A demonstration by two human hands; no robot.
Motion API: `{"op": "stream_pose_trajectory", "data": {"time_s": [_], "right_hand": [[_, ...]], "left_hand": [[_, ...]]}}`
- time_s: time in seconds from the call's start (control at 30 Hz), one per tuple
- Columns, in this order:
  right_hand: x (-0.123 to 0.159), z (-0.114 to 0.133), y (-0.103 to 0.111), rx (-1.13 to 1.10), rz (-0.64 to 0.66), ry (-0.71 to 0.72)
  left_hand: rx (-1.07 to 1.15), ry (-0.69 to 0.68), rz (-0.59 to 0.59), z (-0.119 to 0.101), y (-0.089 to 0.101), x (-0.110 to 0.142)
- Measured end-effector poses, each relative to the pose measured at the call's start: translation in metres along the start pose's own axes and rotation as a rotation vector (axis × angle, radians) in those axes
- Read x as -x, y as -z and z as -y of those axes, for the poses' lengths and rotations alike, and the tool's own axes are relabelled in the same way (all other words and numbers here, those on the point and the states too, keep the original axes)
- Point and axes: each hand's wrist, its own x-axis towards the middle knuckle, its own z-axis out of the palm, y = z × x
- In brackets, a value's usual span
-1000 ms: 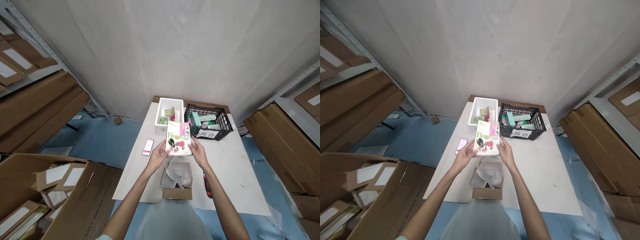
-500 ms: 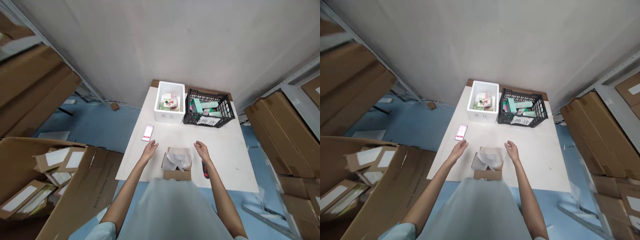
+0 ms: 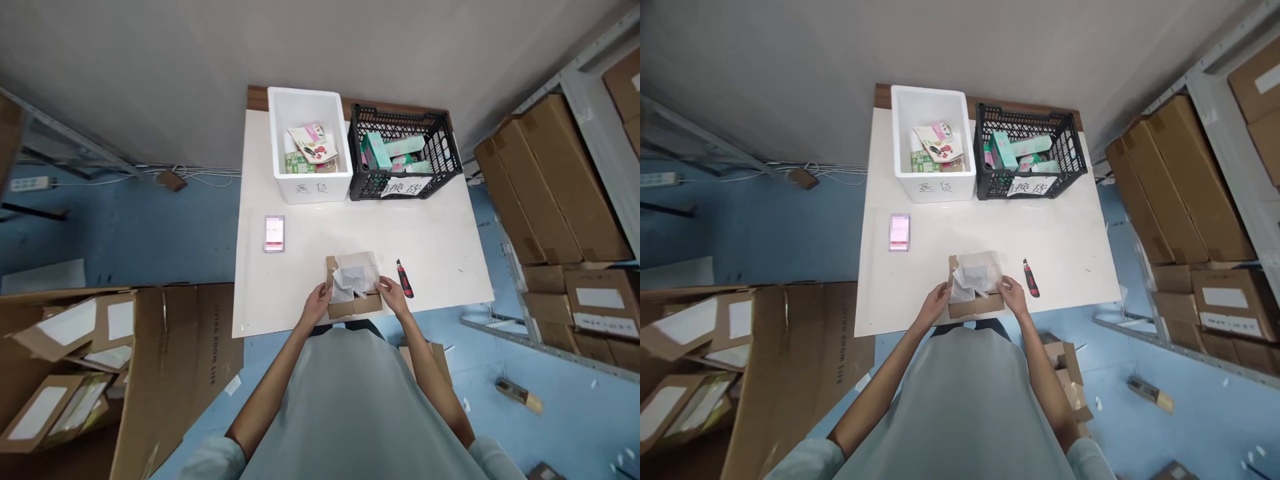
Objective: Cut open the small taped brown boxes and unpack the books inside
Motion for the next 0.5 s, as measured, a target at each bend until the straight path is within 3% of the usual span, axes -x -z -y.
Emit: {"op": "stream_pose_trajectory", "data": {"time_s": [0.13,0.27,0.4,0.5], "right_hand": [[0.038,-0.001,0.004,-0.083,-0.079,-0.018],[0.091,0.001,0.024,-0.181,-0.216,0.006],[0.142,-0.004,0.051,-0.243,-0.389,0.028],[0.173,-0.02,0.075,-0.29,-0.499,0.027]], "left_hand": [[-0.065,-0.043,0.087,-0.003,0.008,0.008],[-0.11,-0.185,0.198,-0.023,0.005,0.02],[-0.166,-0.304,0.32,-0.059,-0.019,0.038],[-0.232,-0.364,0.396,-0.082,-0.053,0.056]]}}
